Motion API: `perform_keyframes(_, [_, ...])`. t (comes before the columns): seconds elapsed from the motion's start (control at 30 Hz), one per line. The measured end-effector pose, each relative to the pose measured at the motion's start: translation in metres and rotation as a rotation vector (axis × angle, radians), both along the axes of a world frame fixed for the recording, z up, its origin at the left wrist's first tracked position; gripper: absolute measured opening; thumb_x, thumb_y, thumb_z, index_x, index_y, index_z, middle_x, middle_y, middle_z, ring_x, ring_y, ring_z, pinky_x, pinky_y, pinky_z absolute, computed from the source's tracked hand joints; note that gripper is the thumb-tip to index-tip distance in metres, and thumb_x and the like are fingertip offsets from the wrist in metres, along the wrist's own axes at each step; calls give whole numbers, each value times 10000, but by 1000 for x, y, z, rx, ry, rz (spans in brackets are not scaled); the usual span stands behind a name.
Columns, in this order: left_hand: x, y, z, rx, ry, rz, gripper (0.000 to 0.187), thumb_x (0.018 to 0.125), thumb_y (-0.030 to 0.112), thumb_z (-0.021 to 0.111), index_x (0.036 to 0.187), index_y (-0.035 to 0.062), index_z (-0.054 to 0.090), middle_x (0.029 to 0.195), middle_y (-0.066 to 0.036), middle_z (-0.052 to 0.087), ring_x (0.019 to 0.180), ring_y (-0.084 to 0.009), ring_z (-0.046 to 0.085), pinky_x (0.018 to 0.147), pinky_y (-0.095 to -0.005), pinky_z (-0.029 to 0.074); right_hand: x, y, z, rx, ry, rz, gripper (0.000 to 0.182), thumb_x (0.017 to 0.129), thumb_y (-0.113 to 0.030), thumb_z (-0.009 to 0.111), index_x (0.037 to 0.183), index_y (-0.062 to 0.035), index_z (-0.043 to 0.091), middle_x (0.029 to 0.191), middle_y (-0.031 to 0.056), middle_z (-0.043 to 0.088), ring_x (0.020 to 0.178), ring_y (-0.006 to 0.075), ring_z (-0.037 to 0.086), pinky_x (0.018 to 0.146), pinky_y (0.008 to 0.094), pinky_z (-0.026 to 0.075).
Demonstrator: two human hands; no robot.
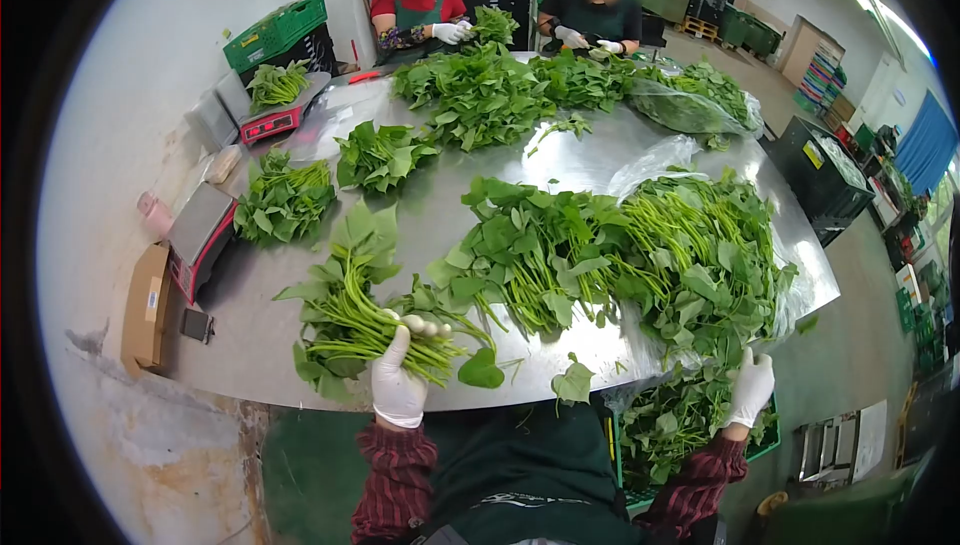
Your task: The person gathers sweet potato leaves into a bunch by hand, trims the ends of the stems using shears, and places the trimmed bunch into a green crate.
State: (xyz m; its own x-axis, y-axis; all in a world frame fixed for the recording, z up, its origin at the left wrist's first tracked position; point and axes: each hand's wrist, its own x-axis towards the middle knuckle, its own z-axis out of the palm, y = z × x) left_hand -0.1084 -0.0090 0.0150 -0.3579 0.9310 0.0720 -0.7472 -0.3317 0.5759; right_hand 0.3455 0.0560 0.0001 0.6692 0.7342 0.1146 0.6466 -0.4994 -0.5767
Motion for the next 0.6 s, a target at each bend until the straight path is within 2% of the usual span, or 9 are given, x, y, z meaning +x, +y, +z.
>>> perform_keyframes(0.07, [-2, -1, -3, -40, -27, 71, 256, 906, 120, 532, 1142, 69, 446, 813, -41, 509, 789, -176, 526, 857, -403, 456, -25, 6, -14, 251, -779, 594, 201, 821, -163, 610, 950, -12, 581, 779, 146, 627, 578, 263, 620, 553, 325, 481])
perform_keyframes(0.13, [-6, 1, -18, -47, -34, 42, 231, 901, 118, 543, 1112, 65, 463, 792, -30, 488, 754, -158, 497, 808, -375, 449, -89, 14, -10, 195, -619, 895, 218, 761, -120, 635, 957, -35, 592, 782, 122, 613, 632, 248, 621, 566, 339, 484])
perform_keyframes(0.17, [-8, 1, -23, -54, -43, 10, 207, 897, 116, 554, 1082, 60, 480, 772, -19, 468, 719, -141, 469, 758, -346, 443, -127, 15, -15, 49, 226, 835, 203, 738, -72, 634, 935, -37, 605, 809, 124, 612, 692, 256, 621, 601, 337, 497])
perform_keyframes(0.27, [-3, -1, -19, -65, -19, 35, 147, 888, 108, 569, 1014, 70, 503, 771, -12, 469, 708, -135, 463, 698, -320, 418, -229, 14, -30, 67, 300, 1079, 284, 799, -279, 643, 867, -8, 591, 720, 182, 591, 648, 327, 606, 595, 385, 481])
perform_keyframes(0.3, [-5, 0, -23, -53, -39, 16, 129, 882, 105, 580, 980, 80, 500, 767, -8, 466, 713, -137, 470, 703, -318, 423, -250, 27, -89, 254, -80, 1188, 349, 785, -337, 661, 833, -7, 559, 708, 179, 594, 631, 350, 597, 561, 407, 474])
perform_keyframes(0.33, [-6, -1, -24, -52, -35, 19, 129, 882, 105, 580, 980, 80, 500, 767, -8, 466, 713, -137, 470, 703, -318, 423, -274, 26, -68, 265, -17, 1159, 383, 778, -363, 662, 815, -3, 535, 689, 187, 590, 616, 362, 591, 533, 415, 468])
perform_keyframes(0.37, [-6, -1, -24, -67, -56, 26, 117, 884, 101, 575, 973, 82, 502, 776, -12, 479, 715, -136, 473, 701, -314, 423, -291, 25, -48, 138, -21, 1157, 246, 781, -225, 645, 823, 4, 564, 686, 189, 578, 664, 386, 581, 597, 435, 464])
perform_keyframes(0.47, [-4, -5, -22, -132, -92, 51, 99, 888, 90, 566, 965, 87, 505, 806, -23, 512, 724, -135, 483, 700, -308, 427, -306, 53, -103, 199, -73, 1271, 223, 796, -208, 627, 804, 5, 560, 665, 185, 582, 623, 383, 578, 572, 432, 463])
perform_keyframes(0.6, [-9, -7, -28, -195, -99, 90, 84, 892, 73, 553, 961, 94, 509, 865, -48, 565, 736, -138, 508, 702, -305, 440, -284, 28, 4, -226, 1208, 1061, 223, 905, -185, 498, 874, 7, 608, 580, 47, 572, 535, 113, 572, 487, 254, 420])
